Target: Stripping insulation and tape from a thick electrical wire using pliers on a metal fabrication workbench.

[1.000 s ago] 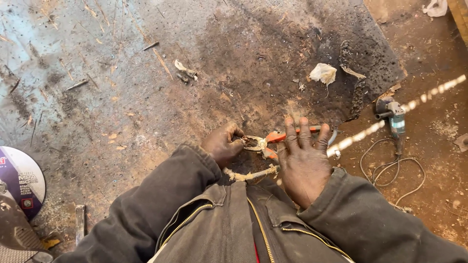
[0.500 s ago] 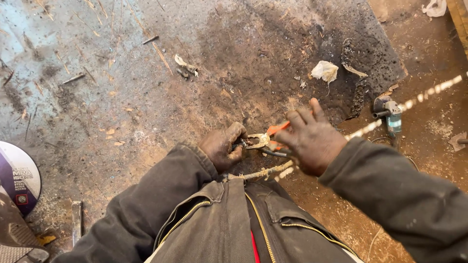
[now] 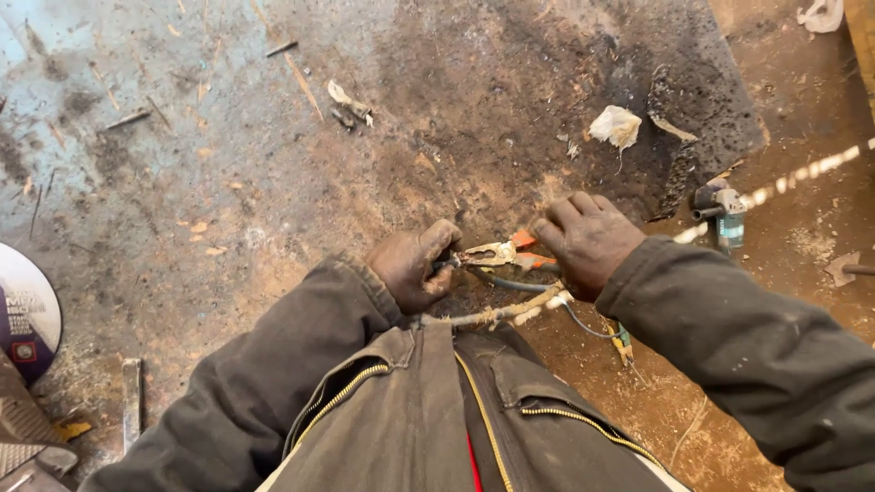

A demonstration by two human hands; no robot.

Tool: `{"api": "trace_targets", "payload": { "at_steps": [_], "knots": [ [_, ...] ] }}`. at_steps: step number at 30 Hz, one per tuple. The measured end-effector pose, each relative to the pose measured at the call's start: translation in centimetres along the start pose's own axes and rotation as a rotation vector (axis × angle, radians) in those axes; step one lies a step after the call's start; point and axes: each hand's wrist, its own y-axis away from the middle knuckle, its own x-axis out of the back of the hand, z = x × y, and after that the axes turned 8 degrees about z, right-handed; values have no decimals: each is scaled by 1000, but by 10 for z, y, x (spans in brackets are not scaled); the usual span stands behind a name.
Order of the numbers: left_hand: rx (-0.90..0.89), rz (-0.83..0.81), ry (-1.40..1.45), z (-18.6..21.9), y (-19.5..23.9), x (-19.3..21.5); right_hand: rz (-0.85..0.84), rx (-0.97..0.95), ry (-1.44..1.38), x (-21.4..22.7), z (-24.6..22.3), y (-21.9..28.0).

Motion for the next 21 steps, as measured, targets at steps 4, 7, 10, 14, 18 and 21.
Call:
{"api": "trace_targets", "payload": {
  "at_steps": [4,7,10,14,18,21],
  "knots": [
    [126,-44,-3,3,3,3,-388,-252,-215,19,-4,-4],
    [152,-67,16,-1,0,5,-695,-510,-442,67,-9,-24],
    [221,-123,-15,-8,-2,1,-735,-875,-711,69,-11,-13],
    [352,-135,-156,-43,1,-27,-347,-1362,-1242,59,-2,1],
    [408,-136,-128,-36,1,-25,249,-1242,-1743,61,-9,19],
    [440,-113,-68,-21,-2,-13,421,-1185,-2201,85,-24,6]
  ]
}}
